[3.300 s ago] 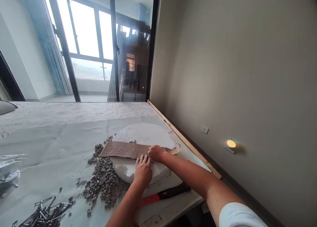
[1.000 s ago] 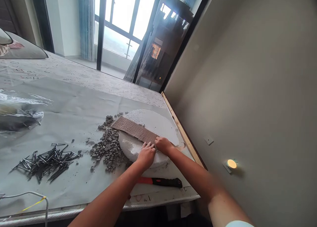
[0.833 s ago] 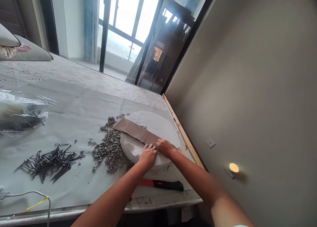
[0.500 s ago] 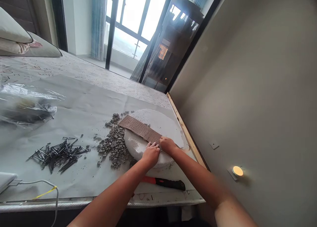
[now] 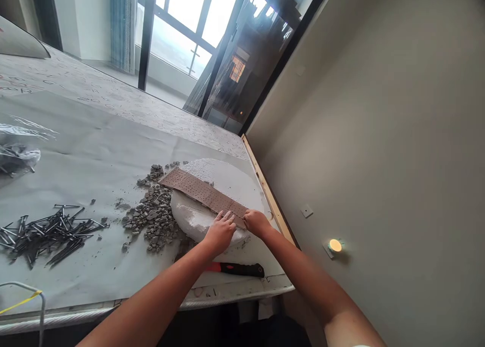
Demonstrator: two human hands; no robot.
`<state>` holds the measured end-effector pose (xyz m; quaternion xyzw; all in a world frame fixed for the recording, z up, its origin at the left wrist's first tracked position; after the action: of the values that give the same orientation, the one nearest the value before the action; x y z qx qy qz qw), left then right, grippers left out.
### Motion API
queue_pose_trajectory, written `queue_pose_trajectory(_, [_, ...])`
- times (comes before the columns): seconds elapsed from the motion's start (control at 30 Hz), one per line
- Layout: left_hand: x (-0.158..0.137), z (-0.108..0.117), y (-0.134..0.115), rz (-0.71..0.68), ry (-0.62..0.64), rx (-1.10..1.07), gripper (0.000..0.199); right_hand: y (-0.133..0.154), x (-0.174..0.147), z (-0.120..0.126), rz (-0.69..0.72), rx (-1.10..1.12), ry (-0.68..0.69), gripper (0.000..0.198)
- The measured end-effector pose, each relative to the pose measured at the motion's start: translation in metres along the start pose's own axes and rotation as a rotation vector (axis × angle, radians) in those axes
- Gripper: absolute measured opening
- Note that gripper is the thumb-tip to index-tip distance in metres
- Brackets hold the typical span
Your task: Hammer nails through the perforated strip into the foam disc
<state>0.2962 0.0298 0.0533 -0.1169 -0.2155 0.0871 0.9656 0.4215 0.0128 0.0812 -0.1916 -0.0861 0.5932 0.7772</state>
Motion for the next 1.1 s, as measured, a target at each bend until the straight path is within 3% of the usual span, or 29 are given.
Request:
queue_pose_trajectory(0.63, [0.003,-0.006,-0.003,0.053,0.070,-0.045,0.032,0.005,-0.001,-0.009,-0.022,0.076,-0.028,0.026])
queue_pose_trajectory(0.83, [0.002,-0.006,-0.003,0.026,0.049,-0.037,0.032,-0.015,0.000,0.000,-0.093,0.167,-0.016,0.020])
queue_pose_trajectory(1.1, [0.004,-0.005,0.002,0.006,-0.022,-0.024,0.029,-0.038,-0.024,0.016,-0.143,0.356,-0.094,0.028])
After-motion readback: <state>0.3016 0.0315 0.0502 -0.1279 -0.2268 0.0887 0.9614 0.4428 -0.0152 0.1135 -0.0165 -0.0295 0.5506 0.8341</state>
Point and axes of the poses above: each hand's wrist, its own x-axis towards the middle knuckle, its own z-axis out of the back of the hand, y = z × x, the point moved 5 cm from there along x, towards the middle knuckle, and after that the axes turned 15 degrees about -z, right-handed, at the moved point
